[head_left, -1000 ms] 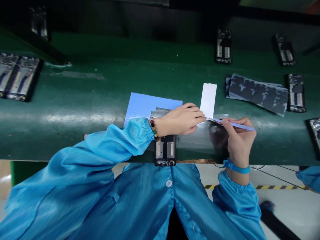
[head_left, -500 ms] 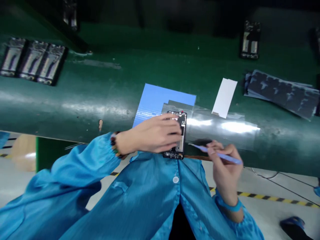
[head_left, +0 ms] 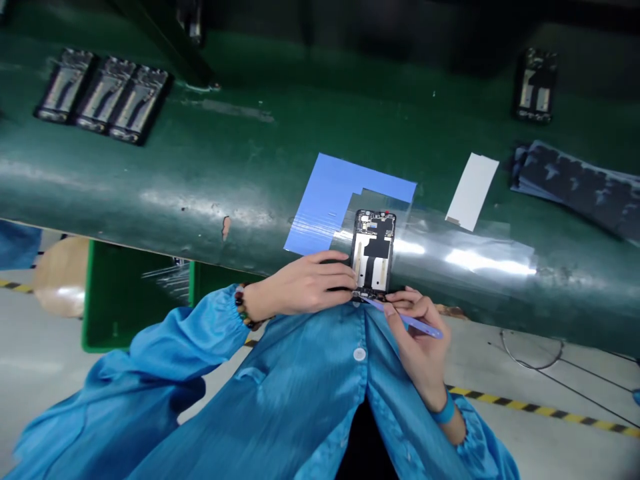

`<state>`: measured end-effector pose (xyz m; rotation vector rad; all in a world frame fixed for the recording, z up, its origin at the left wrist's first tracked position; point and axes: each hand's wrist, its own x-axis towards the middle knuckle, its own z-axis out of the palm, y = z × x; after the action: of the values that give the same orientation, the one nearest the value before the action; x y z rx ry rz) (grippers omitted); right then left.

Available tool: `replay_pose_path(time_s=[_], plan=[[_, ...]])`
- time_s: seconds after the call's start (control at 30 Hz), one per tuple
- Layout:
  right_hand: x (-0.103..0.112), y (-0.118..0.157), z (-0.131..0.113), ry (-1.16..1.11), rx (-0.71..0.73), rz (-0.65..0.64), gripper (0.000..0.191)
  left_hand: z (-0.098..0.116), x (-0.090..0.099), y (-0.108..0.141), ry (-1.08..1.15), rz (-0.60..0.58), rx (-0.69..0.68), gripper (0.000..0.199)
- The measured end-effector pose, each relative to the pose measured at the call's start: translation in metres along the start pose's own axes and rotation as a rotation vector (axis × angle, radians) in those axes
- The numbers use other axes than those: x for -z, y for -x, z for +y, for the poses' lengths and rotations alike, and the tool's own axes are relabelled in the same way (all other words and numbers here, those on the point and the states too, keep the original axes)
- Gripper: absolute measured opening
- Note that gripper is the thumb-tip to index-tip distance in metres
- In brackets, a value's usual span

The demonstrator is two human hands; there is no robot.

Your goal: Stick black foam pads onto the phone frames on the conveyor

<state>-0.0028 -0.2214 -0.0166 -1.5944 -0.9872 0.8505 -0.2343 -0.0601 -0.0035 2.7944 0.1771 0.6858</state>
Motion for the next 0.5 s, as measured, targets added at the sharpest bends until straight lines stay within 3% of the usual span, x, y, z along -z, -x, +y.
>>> replay_pose_path(time_s=[0.4, 0.5], plan=[[0.002, 0.001, 0.001, -0.017, -0.009, -0.013, 0.032, 0.009, -0.005, 0.001, -0.075, 0.002, 0.04, 0.013], [0.012, -0.01, -0.001, -0.077, 0.024, 0.085, 0.029, 0.012, -0.009, 0.002, -0.085, 0.055, 0.033, 0.015]])
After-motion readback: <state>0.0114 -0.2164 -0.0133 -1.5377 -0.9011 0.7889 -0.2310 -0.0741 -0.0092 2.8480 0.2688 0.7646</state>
